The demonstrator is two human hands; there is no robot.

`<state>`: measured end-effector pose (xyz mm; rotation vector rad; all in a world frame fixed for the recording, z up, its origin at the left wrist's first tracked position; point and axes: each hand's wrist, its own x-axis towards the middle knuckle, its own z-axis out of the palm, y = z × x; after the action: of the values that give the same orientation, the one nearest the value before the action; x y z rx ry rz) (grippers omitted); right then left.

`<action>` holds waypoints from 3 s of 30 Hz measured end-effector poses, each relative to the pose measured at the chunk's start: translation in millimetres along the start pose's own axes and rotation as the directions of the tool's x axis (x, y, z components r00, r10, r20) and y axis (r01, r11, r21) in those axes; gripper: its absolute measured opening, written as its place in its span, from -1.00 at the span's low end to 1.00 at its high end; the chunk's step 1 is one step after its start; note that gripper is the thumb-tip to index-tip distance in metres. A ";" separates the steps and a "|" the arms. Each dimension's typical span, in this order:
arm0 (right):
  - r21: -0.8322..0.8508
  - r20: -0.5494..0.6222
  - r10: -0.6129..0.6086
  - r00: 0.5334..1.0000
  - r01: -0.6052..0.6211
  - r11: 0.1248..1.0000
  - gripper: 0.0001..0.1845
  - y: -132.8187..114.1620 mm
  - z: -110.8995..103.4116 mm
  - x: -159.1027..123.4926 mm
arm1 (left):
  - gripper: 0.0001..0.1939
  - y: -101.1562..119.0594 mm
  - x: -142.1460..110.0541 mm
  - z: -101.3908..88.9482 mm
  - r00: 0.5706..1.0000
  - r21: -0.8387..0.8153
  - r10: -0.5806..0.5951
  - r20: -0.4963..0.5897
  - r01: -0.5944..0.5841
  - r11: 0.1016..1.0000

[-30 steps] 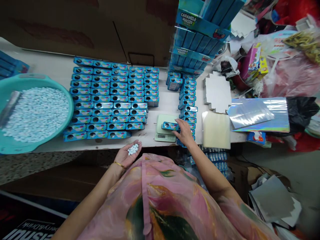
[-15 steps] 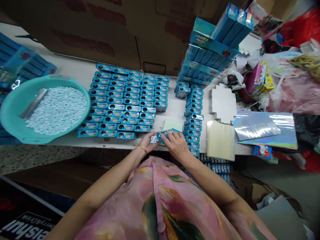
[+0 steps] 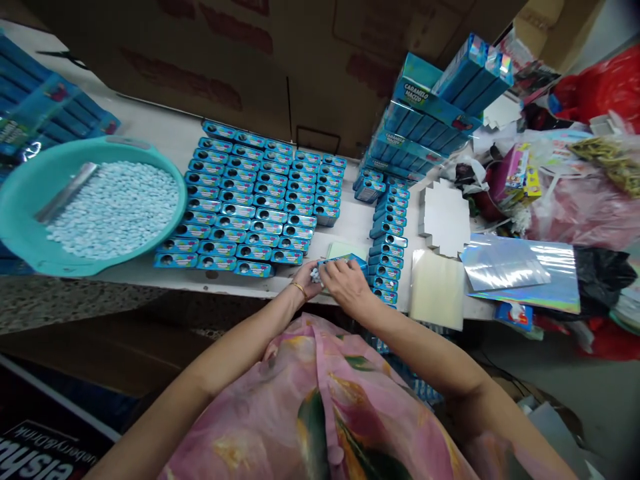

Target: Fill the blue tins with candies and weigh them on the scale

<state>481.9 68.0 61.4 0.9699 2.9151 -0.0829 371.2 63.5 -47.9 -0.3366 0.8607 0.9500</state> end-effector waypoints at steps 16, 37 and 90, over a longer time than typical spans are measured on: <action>0.707 -0.088 0.542 0.836 -0.330 0.625 -0.51 62.8 86.3 -43.5 | -0.84 23.5 -37.0 -30.6 0.996 -0.064 -0.083 -0.044 0.080 0.995; 0.754 -0.266 0.687 0.677 -0.298 0.585 -0.81 33.8 47.6 -79.9 | -0.79 10.6 -85.8 -64.7 0.963 -0.141 0.000 -0.268 -0.039 0.989; 0.259 -0.124 0.107 0.987 -0.072 0.963 -0.68 18.9 82.7 52.9 | -0.68 31.1 -100.7 -100.0 0.944 -0.219 0.003 -0.329 -0.079 0.973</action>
<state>455.0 108.7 -25.9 1.1872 3.0323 -0.4109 267.0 -36.3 -30.5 -0.6932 1.0655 1.0526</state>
